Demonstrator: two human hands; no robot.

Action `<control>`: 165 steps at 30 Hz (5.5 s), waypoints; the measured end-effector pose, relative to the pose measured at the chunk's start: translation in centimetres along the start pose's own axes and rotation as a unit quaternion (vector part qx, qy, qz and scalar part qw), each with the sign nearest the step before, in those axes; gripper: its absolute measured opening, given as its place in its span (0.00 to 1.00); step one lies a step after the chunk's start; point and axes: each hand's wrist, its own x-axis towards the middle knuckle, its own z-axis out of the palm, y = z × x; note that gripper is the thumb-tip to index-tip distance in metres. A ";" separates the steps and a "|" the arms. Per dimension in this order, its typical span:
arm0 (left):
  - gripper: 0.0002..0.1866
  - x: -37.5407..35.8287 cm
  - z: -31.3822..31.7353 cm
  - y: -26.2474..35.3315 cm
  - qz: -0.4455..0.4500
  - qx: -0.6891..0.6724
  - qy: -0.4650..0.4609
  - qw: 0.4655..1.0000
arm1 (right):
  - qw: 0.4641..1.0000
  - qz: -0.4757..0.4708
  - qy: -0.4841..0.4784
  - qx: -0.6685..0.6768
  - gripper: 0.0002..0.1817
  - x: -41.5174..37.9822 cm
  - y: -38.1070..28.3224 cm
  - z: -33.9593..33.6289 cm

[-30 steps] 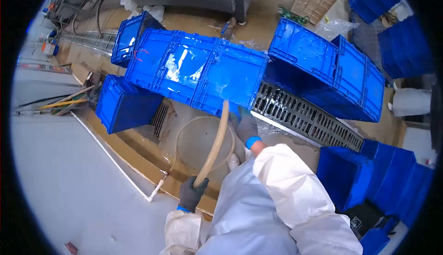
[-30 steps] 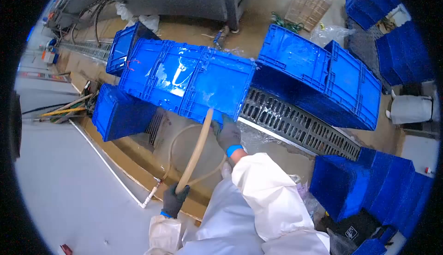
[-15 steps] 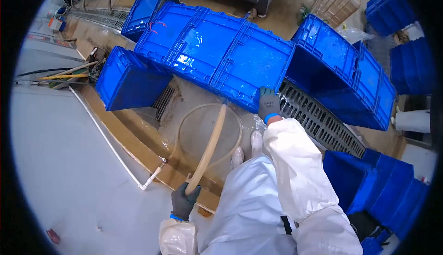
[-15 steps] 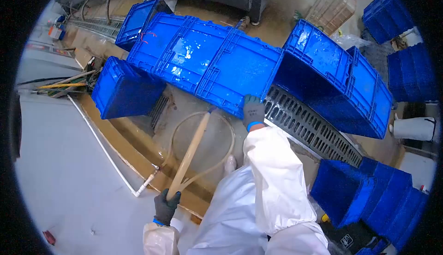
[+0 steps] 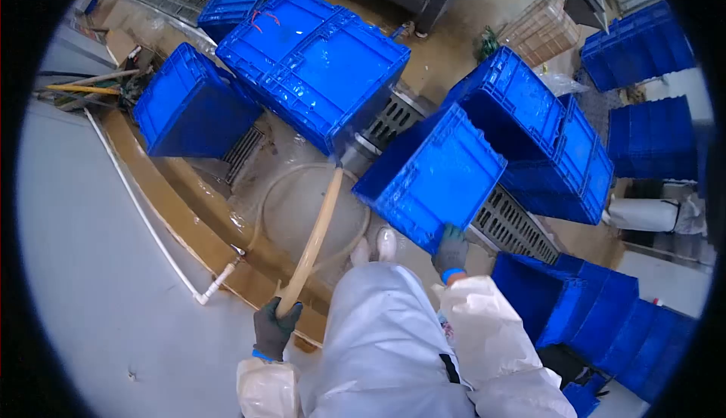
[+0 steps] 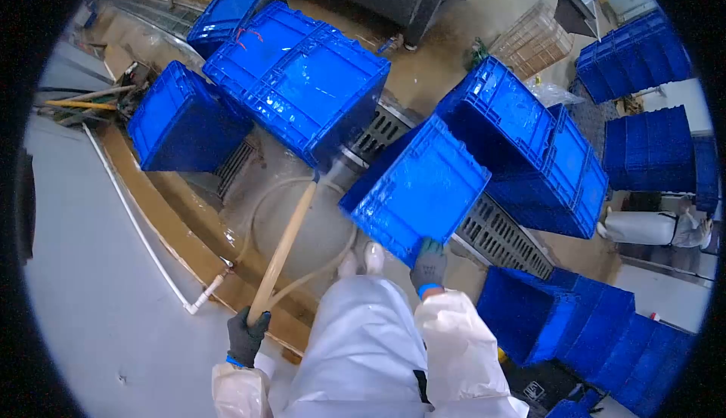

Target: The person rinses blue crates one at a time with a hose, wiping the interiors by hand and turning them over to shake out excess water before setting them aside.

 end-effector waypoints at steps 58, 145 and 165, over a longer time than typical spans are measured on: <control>0.22 -6.5 41.5 8.1 0.266 0.306 -0.358 0.841 | 0.695 0.381 0.064 0.607 0.21 -20.7 27.3 28.5; 0.12 0.1 12.6 3.6 0.126 0.122 -0.241 0.954 | 0.969 -0.032 -0.137 0.204 0.13 -29.1 6.2 19.0; 0.11 -5.8 20.2 13.4 0.285 0.196 -0.302 0.888 | 0.985 0.038 -0.022 0.168 0.10 -27.5 10.7 16.8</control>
